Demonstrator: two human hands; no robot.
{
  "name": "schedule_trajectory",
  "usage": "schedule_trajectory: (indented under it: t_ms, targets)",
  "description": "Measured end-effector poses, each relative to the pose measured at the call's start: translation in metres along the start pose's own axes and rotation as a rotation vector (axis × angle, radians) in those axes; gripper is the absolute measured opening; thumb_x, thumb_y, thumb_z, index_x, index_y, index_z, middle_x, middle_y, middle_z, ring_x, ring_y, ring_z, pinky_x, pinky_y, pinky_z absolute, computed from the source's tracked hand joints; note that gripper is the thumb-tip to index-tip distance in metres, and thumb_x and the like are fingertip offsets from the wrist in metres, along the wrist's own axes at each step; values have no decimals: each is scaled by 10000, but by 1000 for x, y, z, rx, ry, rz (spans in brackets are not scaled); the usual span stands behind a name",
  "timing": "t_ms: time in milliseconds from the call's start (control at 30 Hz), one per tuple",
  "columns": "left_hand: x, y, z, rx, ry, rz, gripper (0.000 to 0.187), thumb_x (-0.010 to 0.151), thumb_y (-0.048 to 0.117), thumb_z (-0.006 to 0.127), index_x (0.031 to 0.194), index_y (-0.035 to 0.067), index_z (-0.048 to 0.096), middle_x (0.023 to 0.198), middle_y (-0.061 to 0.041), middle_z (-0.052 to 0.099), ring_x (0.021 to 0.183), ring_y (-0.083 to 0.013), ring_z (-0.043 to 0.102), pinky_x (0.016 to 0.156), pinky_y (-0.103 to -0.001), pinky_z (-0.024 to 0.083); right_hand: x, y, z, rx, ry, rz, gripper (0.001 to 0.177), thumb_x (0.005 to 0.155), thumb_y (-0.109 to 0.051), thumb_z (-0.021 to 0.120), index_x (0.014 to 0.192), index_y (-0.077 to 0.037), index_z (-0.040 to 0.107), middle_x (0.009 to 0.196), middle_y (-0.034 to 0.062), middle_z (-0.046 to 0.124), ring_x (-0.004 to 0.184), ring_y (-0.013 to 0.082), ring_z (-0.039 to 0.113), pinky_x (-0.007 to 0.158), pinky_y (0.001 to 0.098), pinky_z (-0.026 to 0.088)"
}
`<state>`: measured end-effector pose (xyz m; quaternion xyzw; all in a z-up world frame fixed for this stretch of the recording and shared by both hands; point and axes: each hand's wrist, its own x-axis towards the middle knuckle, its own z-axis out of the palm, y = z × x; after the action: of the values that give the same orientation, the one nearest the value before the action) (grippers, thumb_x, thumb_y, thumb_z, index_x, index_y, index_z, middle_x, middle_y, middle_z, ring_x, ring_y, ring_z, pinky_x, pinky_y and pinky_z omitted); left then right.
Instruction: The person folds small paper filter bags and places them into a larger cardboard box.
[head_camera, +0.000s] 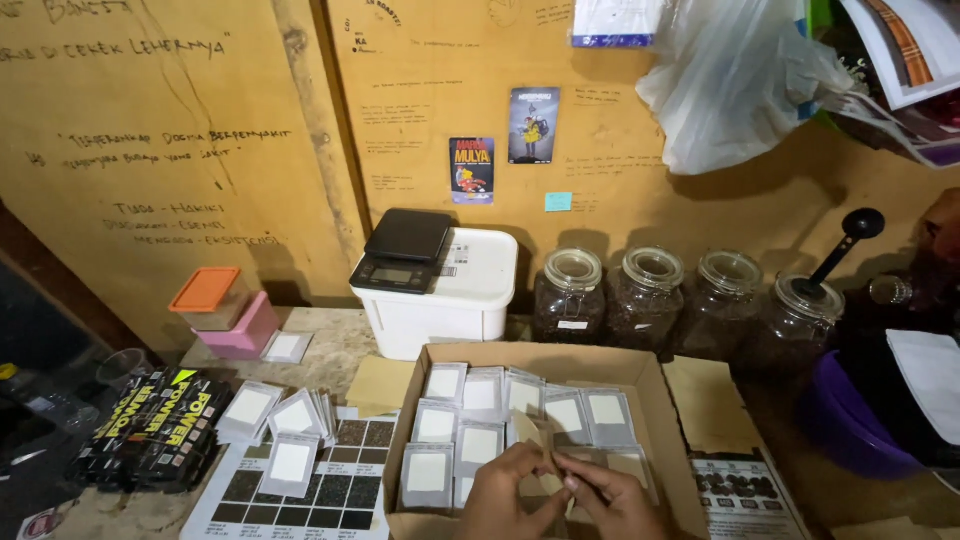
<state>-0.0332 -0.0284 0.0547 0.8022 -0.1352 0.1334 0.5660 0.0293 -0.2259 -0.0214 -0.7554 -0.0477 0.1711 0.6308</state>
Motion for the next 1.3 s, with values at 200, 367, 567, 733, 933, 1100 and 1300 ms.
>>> schedule_trajectory:
  t_ms: [200,367,567,733,933,1100,1300]
  targets:
    - [3,-16,2,-90,4,49,138,879,97,820,1005,90,765,934,-50,716,865,-171,664,764,-291,550,-13,-20,4,90,71,62,461,899,-210,698,1335,-81,768,1392,64,777,1265,166,713,1070,312,560]
    - [2,-7,6,6,77,51,109,859,138,824,938,112,753,935,-10,741,830,-151,712,731,-266,553,-7,-8,1,58,25,-35,447,901,-217,694,1319,-75,769,1395,71,769,1275,167,710,1079,302,555]
    - [-7,-31,39,256,306,40,119,827,245,733,876,145,776,945,31,760,715,-194,700,649,-337,552,-22,-48,2,-88,-63,114,503,948,-337,590,1434,-245,680,1523,-68,609,1246,110,634,1102,252,459]
    - [-4,-28,50,351,401,233,160,871,225,658,837,106,758,788,-44,677,604,-228,683,498,-372,526,-21,-44,-5,-214,-181,62,529,980,-366,535,1502,-293,584,1606,-120,500,1471,26,483,1218,215,246]
    - [-3,-30,57,378,451,276,161,879,249,641,834,101,690,886,-45,671,885,-253,662,690,-357,559,-6,-3,-5,-61,-84,-157,480,934,-230,669,1396,-101,694,1477,8,685,1344,95,622,1155,241,382]
    - [1,-16,54,377,494,317,103,841,114,634,742,127,607,803,-1,656,758,-205,642,626,-283,531,-4,6,1,-25,94,-122,398,889,-216,723,1247,-74,821,1238,29,868,1125,105,771,974,230,562]
    - [-3,-14,56,488,618,275,145,648,41,572,688,179,596,793,68,665,747,-153,655,544,-240,508,-45,-42,48,-499,748,-683,205,881,-167,717,1078,-178,771,1048,-65,827,805,23,787,724,176,616]
